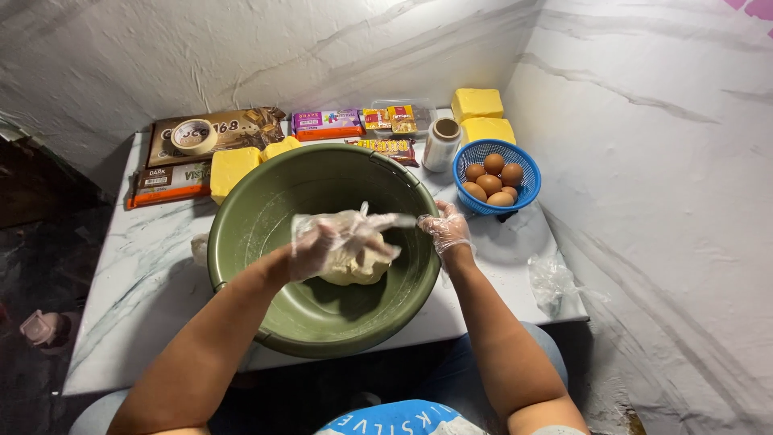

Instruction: Kneading a ball of dough by hand in a green plastic bowl on a table with various baking ingredients.

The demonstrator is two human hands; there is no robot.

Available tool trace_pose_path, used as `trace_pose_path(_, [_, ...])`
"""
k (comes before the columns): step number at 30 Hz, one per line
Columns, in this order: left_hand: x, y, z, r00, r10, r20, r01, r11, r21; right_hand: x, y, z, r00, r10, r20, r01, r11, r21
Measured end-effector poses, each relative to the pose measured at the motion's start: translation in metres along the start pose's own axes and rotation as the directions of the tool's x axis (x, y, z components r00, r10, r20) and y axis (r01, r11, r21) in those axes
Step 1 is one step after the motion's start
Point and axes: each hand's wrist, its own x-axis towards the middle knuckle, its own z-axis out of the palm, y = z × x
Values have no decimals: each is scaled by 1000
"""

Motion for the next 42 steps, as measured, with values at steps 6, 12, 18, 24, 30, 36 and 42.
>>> trace_pose_path(6, [-6,-37,32,827,222,-516,-556,458,-694,-58,-54,-6,923,-375,-89,274,800,-533])
trace_pose_path(12, [30,-25,46,660,201,-724,-744,309,-593,-110,-34,22,281,-928,245,955,244,-172])
trace_pose_path(18, [47,13,62,723,44,-689,-638,425,-642,-113,-25,27,187,-934,305,960,107,-259])
trace_pose_path(24, [73,-39,69,694,5,-720,-681,329,-655,-114,-35,24,200,-888,413,960,95,-262])
trace_pose_path(30, [58,-25,52,694,76,-716,-684,381,-622,-134,-19,39,119,-878,464,993,96,-72])
trace_pose_path(36, [50,-20,56,706,263,-658,-686,485,-542,-150,-27,40,81,-790,608,970,202,132])
trace_pose_path(42, [56,-35,48,604,359,-712,-726,616,-305,-158,-63,38,5,-760,649,935,234,267])
